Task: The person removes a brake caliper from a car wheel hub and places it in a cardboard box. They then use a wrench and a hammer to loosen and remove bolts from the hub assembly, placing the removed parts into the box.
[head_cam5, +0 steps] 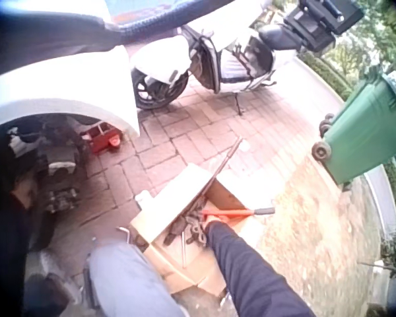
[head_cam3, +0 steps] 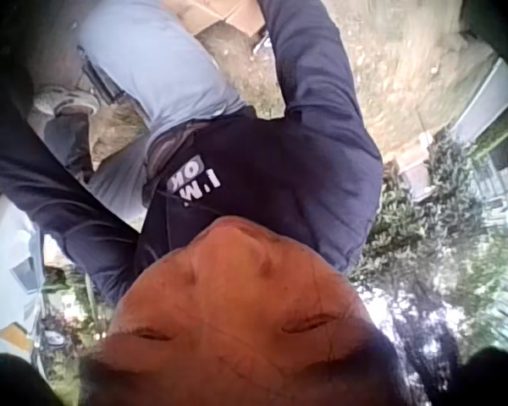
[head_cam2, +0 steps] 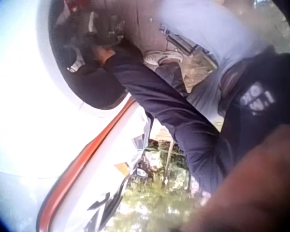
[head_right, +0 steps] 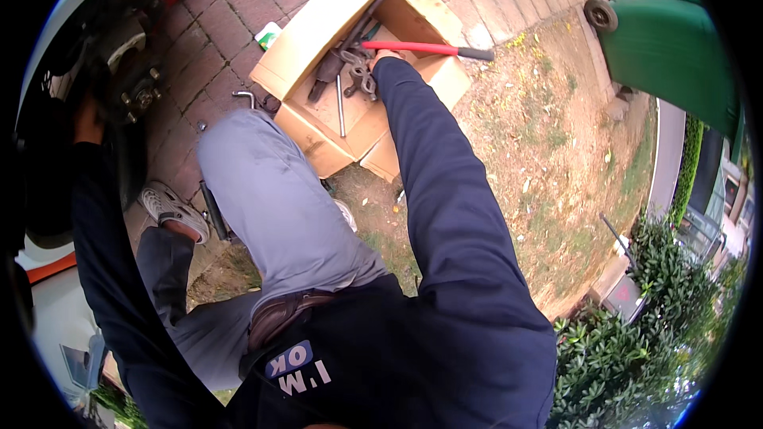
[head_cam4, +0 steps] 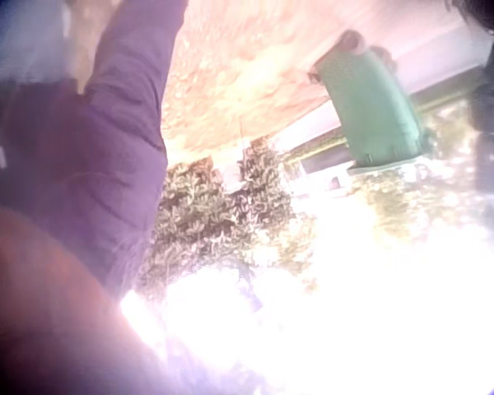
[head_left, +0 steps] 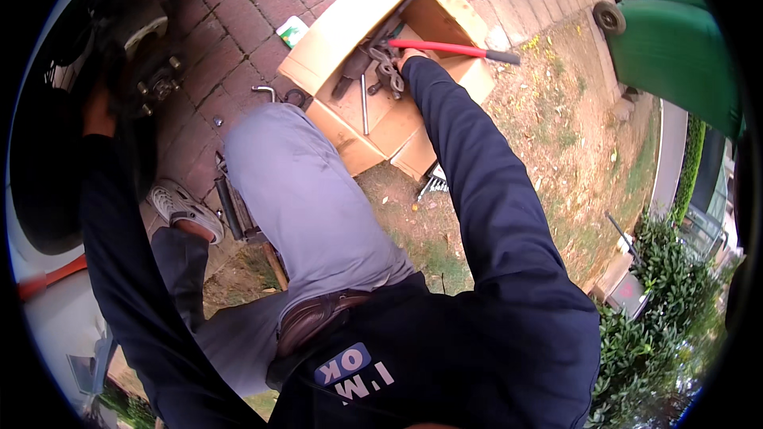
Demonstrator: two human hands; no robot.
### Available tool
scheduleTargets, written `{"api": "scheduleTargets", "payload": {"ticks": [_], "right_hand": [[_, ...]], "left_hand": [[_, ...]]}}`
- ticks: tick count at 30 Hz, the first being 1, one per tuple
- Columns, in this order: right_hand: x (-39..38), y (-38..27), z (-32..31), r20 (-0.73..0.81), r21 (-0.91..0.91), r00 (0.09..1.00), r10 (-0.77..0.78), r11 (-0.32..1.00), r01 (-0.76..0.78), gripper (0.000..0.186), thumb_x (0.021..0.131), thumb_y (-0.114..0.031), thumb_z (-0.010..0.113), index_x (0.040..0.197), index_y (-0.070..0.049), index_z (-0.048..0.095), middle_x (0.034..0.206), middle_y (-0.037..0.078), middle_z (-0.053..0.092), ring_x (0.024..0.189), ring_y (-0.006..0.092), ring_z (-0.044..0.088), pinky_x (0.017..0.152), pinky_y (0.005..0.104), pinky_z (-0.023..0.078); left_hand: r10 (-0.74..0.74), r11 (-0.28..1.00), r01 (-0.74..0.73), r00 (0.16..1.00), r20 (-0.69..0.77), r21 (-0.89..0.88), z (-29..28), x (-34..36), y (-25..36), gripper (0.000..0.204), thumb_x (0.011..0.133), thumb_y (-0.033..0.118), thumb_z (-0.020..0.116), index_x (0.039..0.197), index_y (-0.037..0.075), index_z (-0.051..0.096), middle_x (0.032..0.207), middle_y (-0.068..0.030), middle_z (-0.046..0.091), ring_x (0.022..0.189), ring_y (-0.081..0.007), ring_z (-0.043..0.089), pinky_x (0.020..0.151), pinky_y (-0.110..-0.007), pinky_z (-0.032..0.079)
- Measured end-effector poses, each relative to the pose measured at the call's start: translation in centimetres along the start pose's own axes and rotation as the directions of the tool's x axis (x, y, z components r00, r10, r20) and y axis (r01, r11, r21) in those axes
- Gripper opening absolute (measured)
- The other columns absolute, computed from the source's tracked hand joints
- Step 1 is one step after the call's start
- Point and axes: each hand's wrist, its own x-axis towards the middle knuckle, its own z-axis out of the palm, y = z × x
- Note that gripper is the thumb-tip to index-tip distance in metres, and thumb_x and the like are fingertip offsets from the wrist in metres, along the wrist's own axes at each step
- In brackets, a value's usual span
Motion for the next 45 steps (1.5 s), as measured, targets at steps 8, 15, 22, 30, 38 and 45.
{"api": "scheduleTargets", "payload": {"ticks": [8, 15, 22, 30, 38, 45], "right_hand": [[-5.4, -8.5, -5.5, -0.349, 0.606, 0.925, 0.148, 0.789, 0.103, 0.052, 0.086, -0.034, 0.073, 0.133, -0.016, 0.062, 0.133, 0.016, 0.063, 0.124, 0.0328, 0.06, 0.105, 0.0402, 0.049], [-16.8, 0.2, -6.7, -0.512, 0.371, 0.858, -0.049, 0.888, 0.272, 0.032, 0.084, -0.026, 0.076, 0.107, -0.006, 0.064, 0.093, 0.018, 0.072, 0.075, 0.0287, 0.071, 0.071, 0.0386, 0.058], [-32.3, -18.5, -11.9, -0.536, 0.838, 0.73, -0.423, -0.371, 0.401, 0.028, 0.101, -0.012, 0.059, 0.127, 0.0, 0.057, 0.078, 0.008, 0.065, 0.057, 0.0146, 0.061, 0.052, 0.0271, 0.049], [-19.7, -43.0, -7.2, -0.72, 0.609, 0.672, -0.173, 0.307, 0.731, 0.033, 0.091, -0.023, 0.069, 0.119, -0.008, 0.059, 0.094, 0.02, 0.071, 0.091, 0.0391, 0.07, 0.078, 0.0474, 0.054], [-13.6, -46.4, -5.0, -0.717, 0.426, 0.649, -0.256, 0.575, 0.698, 0.025, 0.089, -0.012, 0.061, 0.113, -0.016, 0.068, 0.115, 0.018, 0.061, 0.106, 0.039, 0.063, 0.089, 0.0476, 0.052], [-19.0, -42.6, -7.3, -0.698, 0.67, 0.714, -0.053, 0.303, 0.677, 0.059, 0.074, -0.01, 0.081, 0.129, -0.006, 0.06, 0.111, 0.021, 0.059, 0.097, 0.0339, 0.064, 0.086, 0.0428, 0.053]], "left_hand": [[0.052, 0.995, -0.036, 0.984, -0.172, 0.096, -7.4, -3.8, 0.8, 0.047, 0.103, 0.025, 0.058, 0.145, 0.005, 0.052, 0.144, -0.0091, 0.055, 0.129, -0.0201, 0.054, 0.105, -0.034, 0.044], [-0.059, 0.994, 0.078, 0.969, -0.241, 0.071, -3.9, -3.9, 0.6, 0.043, 0.102, 0.023, 0.059, 0.141, 0.004, 0.057, 0.143, -0.0097, 0.057, 0.128, -0.0199, 0.054, 0.106, -0.034, 0.043], [0.207, 0.977, -0.211, 0.926, -0.315, 0.021, 2.4, -9.6, 4.1, 0.034, 0.099, 0.032, 0.064, 0.123, 0.007, 0.068, 0.12, -0.0092, 0.07, 0.101, -0.0241, 0.068, 0.084, -0.039, 0.055], [-0.046, 0.999, 0.048, 0.964, -0.263, -0.001, 1.7, -8.5, 4.3, 0.036, 0.1, 0.029, 0.062, 0.128, 0.008, 0.066, 0.123, -0.0089, 0.068, 0.106, -0.0205, 0.064, 0.09, -0.034, 0.051], [0.145, 0.97, -0.042, 0.892, -0.428, 0.241, 2.0, -9.7, 5.0, 0.046, 0.097, 0.035, 0.065, 0.133, 0.007, 0.063, 0.126, -0.0101, 0.067, 0.11, -0.0241, 0.062, 0.09, -0.037, 0.05], [0.075, 0.966, 0.052, 0.879, -0.471, 0.252, 4.1, -9.2, 5.9, 0.041, 0.096, 0.032, 0.068, 0.13, 0.009, 0.065, 0.125, -0.0092, 0.067, 0.106, -0.0226, 0.063, 0.082, -0.039, 0.053]]}}
